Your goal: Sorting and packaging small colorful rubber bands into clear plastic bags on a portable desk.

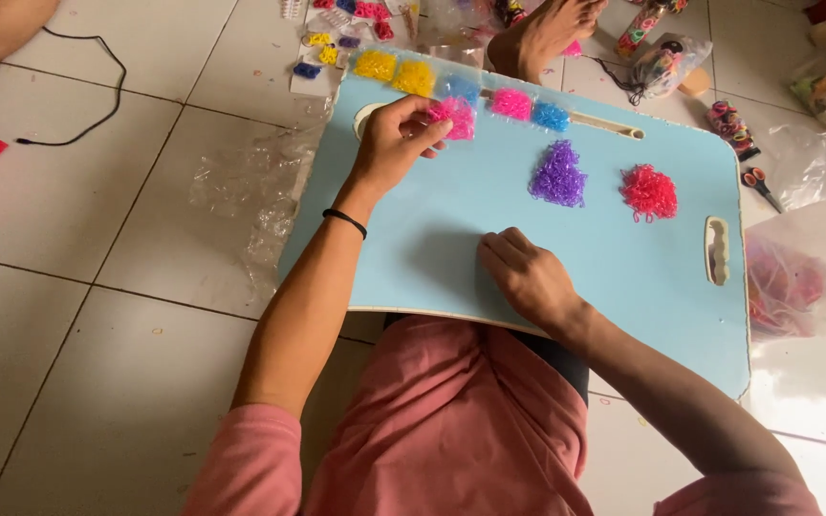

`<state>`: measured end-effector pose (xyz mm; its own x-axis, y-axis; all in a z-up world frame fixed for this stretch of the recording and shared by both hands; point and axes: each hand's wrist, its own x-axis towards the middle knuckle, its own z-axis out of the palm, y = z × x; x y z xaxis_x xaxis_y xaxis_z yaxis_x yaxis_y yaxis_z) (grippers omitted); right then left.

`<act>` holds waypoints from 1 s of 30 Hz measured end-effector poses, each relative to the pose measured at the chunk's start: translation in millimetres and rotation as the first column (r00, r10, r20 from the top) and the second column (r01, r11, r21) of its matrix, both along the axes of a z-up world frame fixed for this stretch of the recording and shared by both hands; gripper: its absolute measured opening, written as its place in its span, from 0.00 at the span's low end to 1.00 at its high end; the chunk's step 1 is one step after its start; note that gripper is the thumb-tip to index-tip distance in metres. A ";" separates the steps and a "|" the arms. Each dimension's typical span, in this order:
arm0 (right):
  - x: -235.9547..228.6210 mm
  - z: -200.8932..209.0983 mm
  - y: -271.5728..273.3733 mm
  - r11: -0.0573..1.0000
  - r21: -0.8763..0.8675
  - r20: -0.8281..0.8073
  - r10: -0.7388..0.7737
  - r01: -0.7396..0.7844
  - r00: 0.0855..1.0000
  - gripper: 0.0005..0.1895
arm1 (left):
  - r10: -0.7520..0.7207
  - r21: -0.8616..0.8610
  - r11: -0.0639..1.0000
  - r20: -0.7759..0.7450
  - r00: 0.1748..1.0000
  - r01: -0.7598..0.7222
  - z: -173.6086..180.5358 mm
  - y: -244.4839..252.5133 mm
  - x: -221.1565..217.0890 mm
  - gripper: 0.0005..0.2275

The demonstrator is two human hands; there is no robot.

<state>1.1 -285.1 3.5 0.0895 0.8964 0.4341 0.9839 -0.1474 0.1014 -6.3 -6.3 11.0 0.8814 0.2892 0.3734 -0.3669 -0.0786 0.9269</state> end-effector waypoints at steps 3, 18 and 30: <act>8.9 -1.7 3.5 0.996 -0.034 -0.110 -0.081 0.077 0.991 0.10 | -0.040 0.079 0.996 0.019 0.999 0.038 0.4 -3.3 0.1 0.09; 69.3 129.5 35.1 0.956 0.206 -0.451 -0.094 0.206 0.888 0.10 | -0.149 0.331 0.930 -0.051 0.988 0.157 -4.1 -19.1 -3.4 0.09; 84.3 140.1 58.6 0.957 -0.135 -0.374 -0.288 0.255 0.882 0.09 | -0.031 0.460 0.882 -0.159 0.987 0.102 9.4 -20.9 -10.8 0.11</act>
<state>85.4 -226.5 143.6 0.4800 0.8428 0.2434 0.8700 -0.4217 -0.2553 -17.0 -27.2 20.4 0.9464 0.0522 0.3187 -0.2529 -0.4938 0.8320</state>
